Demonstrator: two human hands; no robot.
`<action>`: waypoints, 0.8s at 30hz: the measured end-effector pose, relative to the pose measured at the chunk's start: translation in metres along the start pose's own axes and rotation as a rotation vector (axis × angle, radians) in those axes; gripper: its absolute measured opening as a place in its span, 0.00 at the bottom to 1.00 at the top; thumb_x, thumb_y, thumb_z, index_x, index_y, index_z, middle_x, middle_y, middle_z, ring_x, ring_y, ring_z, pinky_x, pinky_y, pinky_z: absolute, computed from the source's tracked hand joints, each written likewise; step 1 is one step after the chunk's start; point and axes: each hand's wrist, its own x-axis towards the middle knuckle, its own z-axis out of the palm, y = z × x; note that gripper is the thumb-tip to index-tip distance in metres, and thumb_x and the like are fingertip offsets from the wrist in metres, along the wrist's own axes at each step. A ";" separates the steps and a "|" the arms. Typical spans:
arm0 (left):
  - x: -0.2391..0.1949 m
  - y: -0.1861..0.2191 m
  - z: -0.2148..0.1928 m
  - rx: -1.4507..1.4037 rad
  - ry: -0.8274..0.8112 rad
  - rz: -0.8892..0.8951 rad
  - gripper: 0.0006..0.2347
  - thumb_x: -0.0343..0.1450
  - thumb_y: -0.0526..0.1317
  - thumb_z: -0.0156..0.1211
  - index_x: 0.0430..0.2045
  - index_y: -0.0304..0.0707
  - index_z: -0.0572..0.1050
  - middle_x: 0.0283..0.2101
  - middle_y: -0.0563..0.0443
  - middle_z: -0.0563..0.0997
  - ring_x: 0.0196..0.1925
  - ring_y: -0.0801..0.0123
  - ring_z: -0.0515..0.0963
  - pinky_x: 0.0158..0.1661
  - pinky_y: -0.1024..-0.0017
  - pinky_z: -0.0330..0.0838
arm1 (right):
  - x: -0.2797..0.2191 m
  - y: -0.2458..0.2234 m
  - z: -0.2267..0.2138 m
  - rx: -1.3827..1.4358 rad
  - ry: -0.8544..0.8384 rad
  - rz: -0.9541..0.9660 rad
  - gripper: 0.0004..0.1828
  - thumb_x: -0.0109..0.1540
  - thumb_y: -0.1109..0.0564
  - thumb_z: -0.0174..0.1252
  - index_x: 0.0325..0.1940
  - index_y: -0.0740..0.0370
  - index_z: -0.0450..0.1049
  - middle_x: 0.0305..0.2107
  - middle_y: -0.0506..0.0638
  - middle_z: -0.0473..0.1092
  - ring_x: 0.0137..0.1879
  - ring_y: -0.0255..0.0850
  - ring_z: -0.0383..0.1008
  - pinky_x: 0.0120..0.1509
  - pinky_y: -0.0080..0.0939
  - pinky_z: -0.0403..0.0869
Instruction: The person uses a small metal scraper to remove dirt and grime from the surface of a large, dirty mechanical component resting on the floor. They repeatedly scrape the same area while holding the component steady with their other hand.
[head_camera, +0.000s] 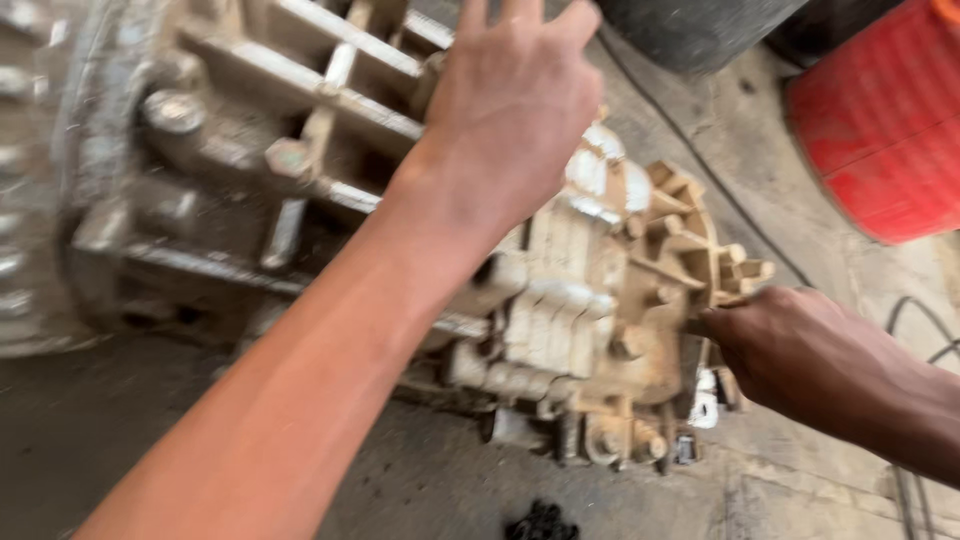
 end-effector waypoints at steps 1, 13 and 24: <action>-0.002 0.000 -0.002 0.024 -0.021 -0.016 0.08 0.56 0.24 0.68 0.11 0.39 0.81 0.45 0.43 0.83 0.53 0.50 0.78 0.54 0.49 0.74 | -0.002 -0.006 -0.001 -0.017 -0.023 -0.041 0.16 0.66 0.59 0.50 0.53 0.47 0.79 0.24 0.49 0.79 0.26 0.36 0.81 0.30 0.40 0.81; -0.016 -0.013 0.036 0.032 -0.040 -0.005 0.08 0.59 0.25 0.68 0.10 0.39 0.79 0.44 0.43 0.83 0.51 0.54 0.78 0.56 0.50 0.71 | -0.019 0.001 0.022 0.098 -0.099 -0.022 0.17 0.70 0.52 0.46 0.55 0.41 0.79 0.24 0.43 0.76 0.24 0.30 0.78 0.29 0.33 0.78; -0.019 -0.006 0.042 0.055 -0.060 0.005 0.10 0.59 0.22 0.65 0.11 0.38 0.77 0.44 0.41 0.82 0.48 0.59 0.78 0.49 0.61 0.75 | -0.030 0.011 0.053 0.159 -0.158 0.079 0.18 0.68 0.50 0.45 0.57 0.42 0.78 0.22 0.45 0.75 0.20 0.29 0.75 0.26 0.34 0.75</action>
